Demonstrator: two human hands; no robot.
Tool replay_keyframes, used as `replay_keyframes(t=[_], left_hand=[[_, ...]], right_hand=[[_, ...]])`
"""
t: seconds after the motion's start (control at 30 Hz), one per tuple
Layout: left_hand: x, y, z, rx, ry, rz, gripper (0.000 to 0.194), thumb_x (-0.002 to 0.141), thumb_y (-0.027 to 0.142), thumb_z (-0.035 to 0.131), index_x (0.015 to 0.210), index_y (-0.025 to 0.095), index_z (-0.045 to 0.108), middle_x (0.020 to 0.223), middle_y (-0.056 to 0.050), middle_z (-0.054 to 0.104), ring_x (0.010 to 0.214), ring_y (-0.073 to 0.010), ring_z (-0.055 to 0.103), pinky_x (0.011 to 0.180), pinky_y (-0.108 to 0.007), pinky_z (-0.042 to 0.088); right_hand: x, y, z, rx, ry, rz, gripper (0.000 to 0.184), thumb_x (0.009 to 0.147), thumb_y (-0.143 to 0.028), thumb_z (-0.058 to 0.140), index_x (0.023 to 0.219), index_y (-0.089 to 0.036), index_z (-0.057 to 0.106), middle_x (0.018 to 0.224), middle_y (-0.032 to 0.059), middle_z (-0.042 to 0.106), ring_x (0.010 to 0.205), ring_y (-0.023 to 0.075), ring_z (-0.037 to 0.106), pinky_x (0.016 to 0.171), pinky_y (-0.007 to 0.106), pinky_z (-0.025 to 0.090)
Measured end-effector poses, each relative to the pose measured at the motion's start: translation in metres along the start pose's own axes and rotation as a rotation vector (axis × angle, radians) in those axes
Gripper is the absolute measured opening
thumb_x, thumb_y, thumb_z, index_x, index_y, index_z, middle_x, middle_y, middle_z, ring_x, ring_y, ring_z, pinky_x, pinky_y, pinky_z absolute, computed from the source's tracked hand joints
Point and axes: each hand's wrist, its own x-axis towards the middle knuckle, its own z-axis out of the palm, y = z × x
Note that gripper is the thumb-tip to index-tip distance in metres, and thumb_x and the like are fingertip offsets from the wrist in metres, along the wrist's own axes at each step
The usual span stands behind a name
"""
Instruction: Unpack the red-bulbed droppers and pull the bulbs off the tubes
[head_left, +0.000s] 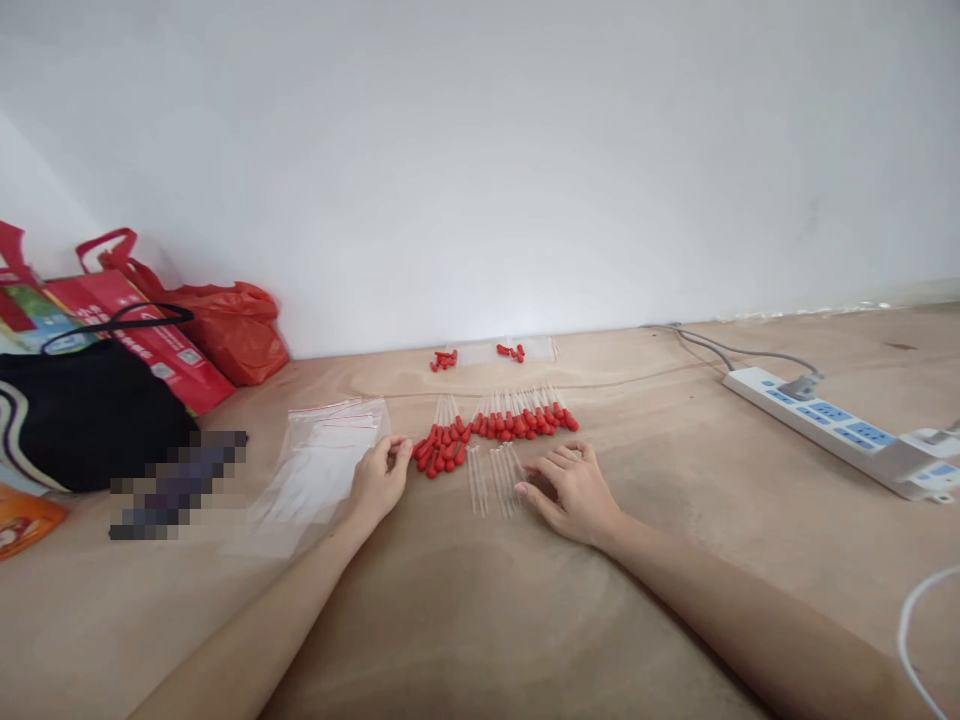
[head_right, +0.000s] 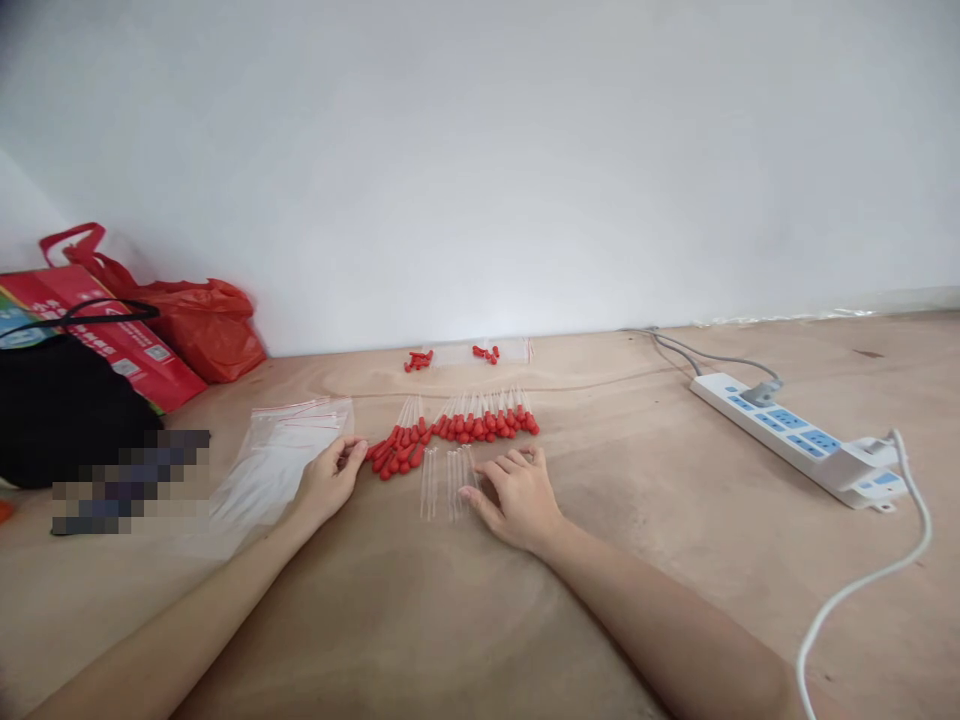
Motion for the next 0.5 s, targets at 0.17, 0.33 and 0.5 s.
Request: replay_keyframes(t=[0.17, 0.33, 0.5], left_hand=[[0.0016, -0.0025, -0.0003, 0.053, -0.009, 0.023, 0.033, 0.076, 0.036, 0.035, 0.087, 0.016, 0.058, 0.087, -0.007, 0.066, 0.082, -0.0205, 0.06, 0.075, -0.032, 0.045], [0.0021, -0.0039, 0.0022, 0.044, 0.001, 0.053, 0.033, 0.076, 0.038, 0.036, 0.087, 0.016, 0.057, 0.083, -0.006, 0.066, 0.076, -0.0192, 0.06, 0.072, -0.031, 0.046], [-0.0023, 0.0034, -0.0003, 0.094, 0.111, 0.207, 0.03, 0.076, 0.038, 0.041, 0.085, 0.016, 0.058, 0.09, -0.008, 0.061, 0.09, -0.0218, 0.054, 0.084, -0.035, 0.04]], right_hand=[[0.0004, 0.0031, 0.0001, 0.034, 0.012, 0.025, 0.024, 0.086, -0.029, 0.037, 0.081, -0.02, 0.059, 0.071, 0.0005, 0.063, 0.071, 0.0142, 0.052, 0.08, 0.035, 0.024], [-0.0004, 0.0047, -0.0004, 0.078, 0.031, 0.01, 0.016, 0.081, -0.027, 0.045, 0.085, -0.02, 0.058, 0.067, -0.0002, 0.063, 0.069, 0.0147, 0.052, 0.08, 0.036, 0.025], [-0.0014, 0.0054, 0.0004, 0.085, 0.027, -0.014, 0.015, 0.077, -0.027, 0.05, 0.088, -0.019, 0.058, 0.056, -0.0021, 0.06, 0.065, 0.0147, 0.05, 0.08, 0.037, 0.025]])
